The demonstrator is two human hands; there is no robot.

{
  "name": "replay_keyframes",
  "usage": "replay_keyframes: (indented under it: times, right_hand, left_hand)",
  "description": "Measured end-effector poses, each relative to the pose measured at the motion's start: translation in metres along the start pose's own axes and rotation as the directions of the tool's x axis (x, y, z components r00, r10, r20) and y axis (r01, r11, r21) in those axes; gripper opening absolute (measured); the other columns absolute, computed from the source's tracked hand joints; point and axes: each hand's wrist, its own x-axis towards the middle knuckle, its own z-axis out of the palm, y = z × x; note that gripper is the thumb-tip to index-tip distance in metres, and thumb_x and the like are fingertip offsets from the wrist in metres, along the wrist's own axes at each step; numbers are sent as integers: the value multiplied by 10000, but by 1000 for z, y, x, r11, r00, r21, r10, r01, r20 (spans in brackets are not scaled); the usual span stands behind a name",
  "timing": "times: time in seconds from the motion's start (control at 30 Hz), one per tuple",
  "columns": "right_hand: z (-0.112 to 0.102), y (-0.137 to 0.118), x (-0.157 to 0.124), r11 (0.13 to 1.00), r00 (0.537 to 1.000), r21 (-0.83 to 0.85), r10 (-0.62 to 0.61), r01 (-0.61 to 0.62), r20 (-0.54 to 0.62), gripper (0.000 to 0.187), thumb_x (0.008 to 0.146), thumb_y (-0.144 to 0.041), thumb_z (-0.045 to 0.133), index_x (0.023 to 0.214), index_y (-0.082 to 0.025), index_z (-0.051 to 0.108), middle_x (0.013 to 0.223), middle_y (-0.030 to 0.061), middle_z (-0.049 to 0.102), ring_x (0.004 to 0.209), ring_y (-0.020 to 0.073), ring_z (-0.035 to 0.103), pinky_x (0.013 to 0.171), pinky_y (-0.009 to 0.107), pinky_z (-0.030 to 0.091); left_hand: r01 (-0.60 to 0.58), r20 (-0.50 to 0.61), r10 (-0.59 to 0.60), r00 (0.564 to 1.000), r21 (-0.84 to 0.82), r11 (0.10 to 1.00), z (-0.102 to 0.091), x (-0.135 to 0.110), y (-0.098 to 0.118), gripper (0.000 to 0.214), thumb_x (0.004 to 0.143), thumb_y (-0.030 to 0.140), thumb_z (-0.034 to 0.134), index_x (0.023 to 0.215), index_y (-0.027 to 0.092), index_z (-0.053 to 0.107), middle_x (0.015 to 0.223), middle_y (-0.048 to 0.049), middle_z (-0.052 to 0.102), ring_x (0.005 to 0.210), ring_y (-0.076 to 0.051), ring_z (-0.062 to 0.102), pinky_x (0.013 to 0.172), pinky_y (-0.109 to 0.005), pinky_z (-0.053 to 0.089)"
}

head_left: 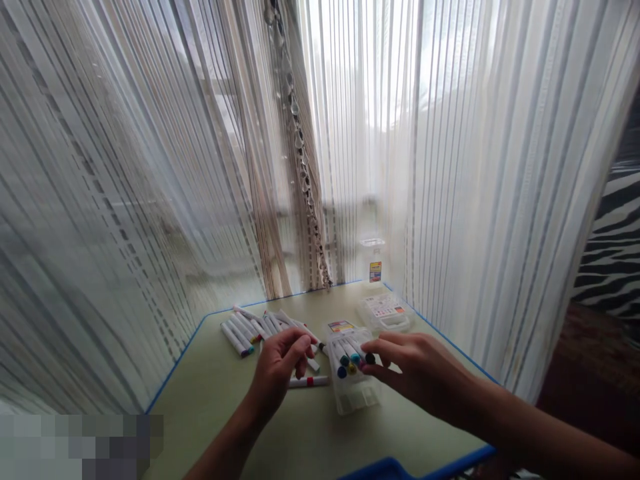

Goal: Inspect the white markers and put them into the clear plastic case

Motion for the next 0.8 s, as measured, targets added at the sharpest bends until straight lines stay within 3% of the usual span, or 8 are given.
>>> replay_keyframes:
  times: [0.4, 0.8]
  right_hand:
    - [3, 1, 3, 998, 998, -61, -14, 18, 57, 177, 910, -279, 637, 1047, -189, 703, 767, 50, 732, 631, 193, 691, 558, 266, 414]
    - [3, 5, 2, 997, 998, -41, -59, 58, -18, 238, 899, -290, 637, 1100, -175, 692, 699, 27, 721, 583, 179, 675, 553, 269, 416]
  left_hand:
    - [3, -12, -3, 1000, 4, 1000, 0, -1, 5, 283, 830, 391, 630, 801, 116, 686, 652, -13, 609, 469, -86, 473, 468, -210, 366]
    - [-9, -5, 9, 1000, 16, 1000, -1, 0, 0, 287, 849, 388, 617, 816, 111, 685, 653, -10, 604, 473, -81, 471, 466, -206, 367]
